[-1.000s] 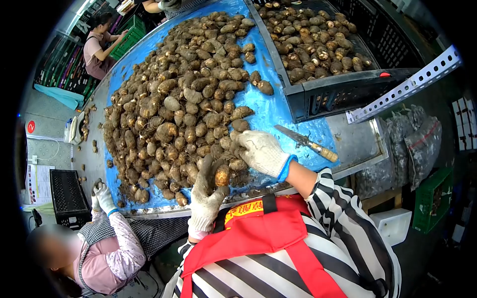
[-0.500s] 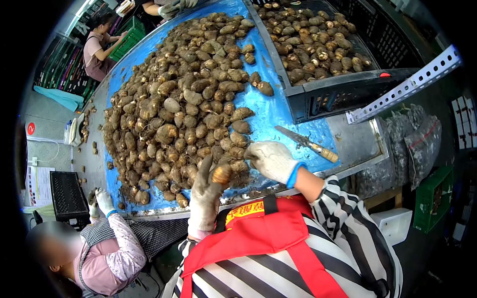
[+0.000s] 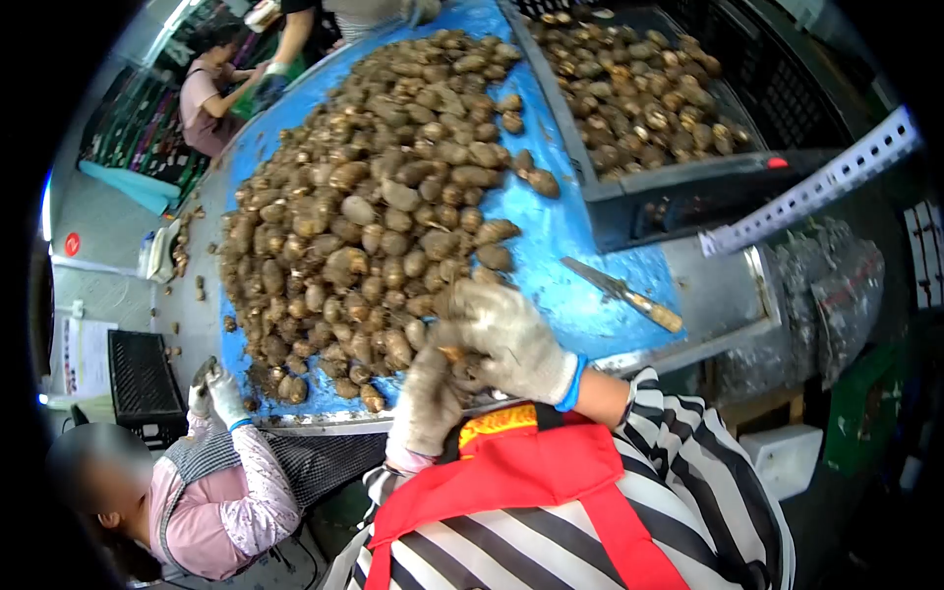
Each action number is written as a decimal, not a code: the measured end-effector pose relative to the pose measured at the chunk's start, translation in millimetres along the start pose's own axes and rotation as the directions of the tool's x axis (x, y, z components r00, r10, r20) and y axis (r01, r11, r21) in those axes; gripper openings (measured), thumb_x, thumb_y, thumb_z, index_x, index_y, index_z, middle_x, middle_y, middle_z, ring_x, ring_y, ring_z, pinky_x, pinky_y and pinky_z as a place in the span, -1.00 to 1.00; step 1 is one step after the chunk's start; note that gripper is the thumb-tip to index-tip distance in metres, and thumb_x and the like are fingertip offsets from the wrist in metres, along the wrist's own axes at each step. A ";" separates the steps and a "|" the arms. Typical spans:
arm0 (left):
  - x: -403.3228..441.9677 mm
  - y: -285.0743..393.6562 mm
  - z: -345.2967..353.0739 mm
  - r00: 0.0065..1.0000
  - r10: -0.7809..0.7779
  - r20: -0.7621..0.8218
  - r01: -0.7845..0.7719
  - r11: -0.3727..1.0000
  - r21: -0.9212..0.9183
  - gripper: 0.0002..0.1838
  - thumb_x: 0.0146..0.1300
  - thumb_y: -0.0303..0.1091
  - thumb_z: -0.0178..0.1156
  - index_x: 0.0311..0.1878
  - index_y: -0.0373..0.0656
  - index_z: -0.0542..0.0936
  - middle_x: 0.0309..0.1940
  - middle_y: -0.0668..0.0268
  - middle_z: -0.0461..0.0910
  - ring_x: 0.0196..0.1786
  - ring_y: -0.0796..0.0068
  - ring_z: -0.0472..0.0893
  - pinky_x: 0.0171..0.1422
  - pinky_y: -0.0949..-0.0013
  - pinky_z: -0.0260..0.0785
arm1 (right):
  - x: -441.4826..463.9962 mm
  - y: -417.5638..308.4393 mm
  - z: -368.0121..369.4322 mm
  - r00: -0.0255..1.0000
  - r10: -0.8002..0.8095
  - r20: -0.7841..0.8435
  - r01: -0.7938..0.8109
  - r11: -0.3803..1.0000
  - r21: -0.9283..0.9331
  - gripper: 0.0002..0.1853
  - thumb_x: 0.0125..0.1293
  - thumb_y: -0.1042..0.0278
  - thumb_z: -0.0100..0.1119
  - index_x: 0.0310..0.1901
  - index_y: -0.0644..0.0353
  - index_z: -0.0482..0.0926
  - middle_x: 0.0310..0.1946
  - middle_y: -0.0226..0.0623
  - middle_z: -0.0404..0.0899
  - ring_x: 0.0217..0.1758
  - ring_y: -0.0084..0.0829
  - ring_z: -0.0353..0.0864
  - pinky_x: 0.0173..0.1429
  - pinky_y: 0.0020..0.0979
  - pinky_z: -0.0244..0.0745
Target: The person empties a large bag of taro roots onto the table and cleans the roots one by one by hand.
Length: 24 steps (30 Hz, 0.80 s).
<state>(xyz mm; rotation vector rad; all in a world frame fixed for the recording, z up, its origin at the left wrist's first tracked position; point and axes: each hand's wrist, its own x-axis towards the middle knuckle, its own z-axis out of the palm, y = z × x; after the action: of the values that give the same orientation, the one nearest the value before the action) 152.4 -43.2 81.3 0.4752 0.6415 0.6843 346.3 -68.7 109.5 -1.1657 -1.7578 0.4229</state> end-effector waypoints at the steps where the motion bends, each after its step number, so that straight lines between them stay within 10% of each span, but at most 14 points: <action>1: -1.2 -7.2 -7.0 1.000 0.010 -0.003 -0.010 1.000 -0.029 -0.55 0.55 -0.15 0.13 0.32 -0.22 0.38 0.11 0.16 0.58 0.04 0.20 0.67 0.17 0.12 0.66 | -5.3 8.3 12.3 0.995 -0.085 -0.048 0.085 0.996 -0.001 -0.51 -0.10 0.43 0.42 0.00 0.14 0.70 0.06 -0.14 0.64 0.21 0.02 0.60 0.31 -0.06 0.51; 6: -3.4 -4.2 -14.9 0.986 -0.044 0.162 0.062 0.992 -0.111 -0.57 0.55 -0.24 0.09 0.31 -0.32 0.41 0.18 0.08 0.58 0.27 0.08 0.61 0.30 0.03 0.58 | -16.2 26.7 21.9 0.963 0.198 -0.182 -0.202 0.979 -0.004 -0.76 0.01 0.72 0.16 -0.30 0.23 0.68 -0.22 -0.12 0.72 0.01 -0.04 0.70 0.13 -0.14 0.59; 10: 1.2 30.8 -65.0 0.969 0.088 0.229 -0.048 0.984 -0.174 -0.60 0.58 -0.18 0.04 0.24 -0.32 0.49 0.21 0.04 0.57 0.27 0.15 0.59 0.40 0.05 0.47 | -35.8 39.5 -2.3 0.917 0.393 -0.062 -0.391 0.919 0.037 -0.88 0.12 0.58 0.25 -0.30 0.24 0.70 -0.28 -0.17 0.73 -0.13 -0.12 0.73 0.02 -0.21 0.61; 11: -4.7 53.5 -59.7 0.965 0.264 0.010 -0.264 0.964 0.031 -0.56 0.57 -0.07 0.05 0.20 -0.27 0.55 0.18 0.05 0.59 0.22 0.21 0.61 0.36 0.07 0.47 | -37.7 39.8 -2.6 0.893 0.447 -0.050 -0.441 0.892 0.097 -0.89 0.12 0.57 0.25 -0.30 0.24 0.70 -0.29 -0.17 0.73 -0.15 -0.13 0.72 0.00 -0.21 0.60; 13: -7.1 125.2 -66.7 0.900 0.425 0.094 -0.434 0.889 0.147 -0.47 0.55 0.01 0.06 0.24 -0.30 0.53 0.18 0.02 0.61 0.14 0.21 0.66 0.24 0.07 0.55 | -53.7 40.6 -8.9 0.815 0.579 -0.033 -0.564 0.805 0.182 -0.89 0.14 0.55 0.24 -0.29 0.26 0.71 -0.31 -0.17 0.72 -0.18 -0.16 0.72 -0.03 -0.23 0.59; 19: -0.2 301.6 -44.3 0.697 0.712 -0.084 -0.619 0.657 0.431 -0.48 0.54 -0.01 0.08 0.25 -0.30 0.54 0.03 0.06 0.70 0.05 0.21 0.72 0.25 0.18 0.63 | -71.1 41.1 -4.0 0.839 0.544 -0.016 -0.542 0.837 0.068 -0.80 0.25 0.57 0.21 -0.12 0.30 0.73 -0.34 -0.18 0.70 -0.27 -0.30 0.71 -0.12 -0.32 0.60; 24: 10.3 247.9 -27.4 0.689 0.718 -0.098 -0.572 0.621 0.536 -0.46 0.53 0.06 0.07 0.18 -0.27 0.62 -0.03 0.05 0.74 -0.03 0.21 0.76 0.23 0.15 0.64 | -67.8 40.8 -0.5 0.838 0.545 0.018 -0.543 0.838 -0.054 -0.73 0.21 0.44 0.30 -0.04 0.26 0.71 -0.30 -0.14 0.70 -0.22 -0.19 0.70 -0.08 -0.21 0.59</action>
<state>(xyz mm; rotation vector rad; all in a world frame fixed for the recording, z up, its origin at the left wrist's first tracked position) 34.4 138.8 204.7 1.1125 0.9473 1.3405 374.3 -106.6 45.9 -1.7062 -1.4418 0.7443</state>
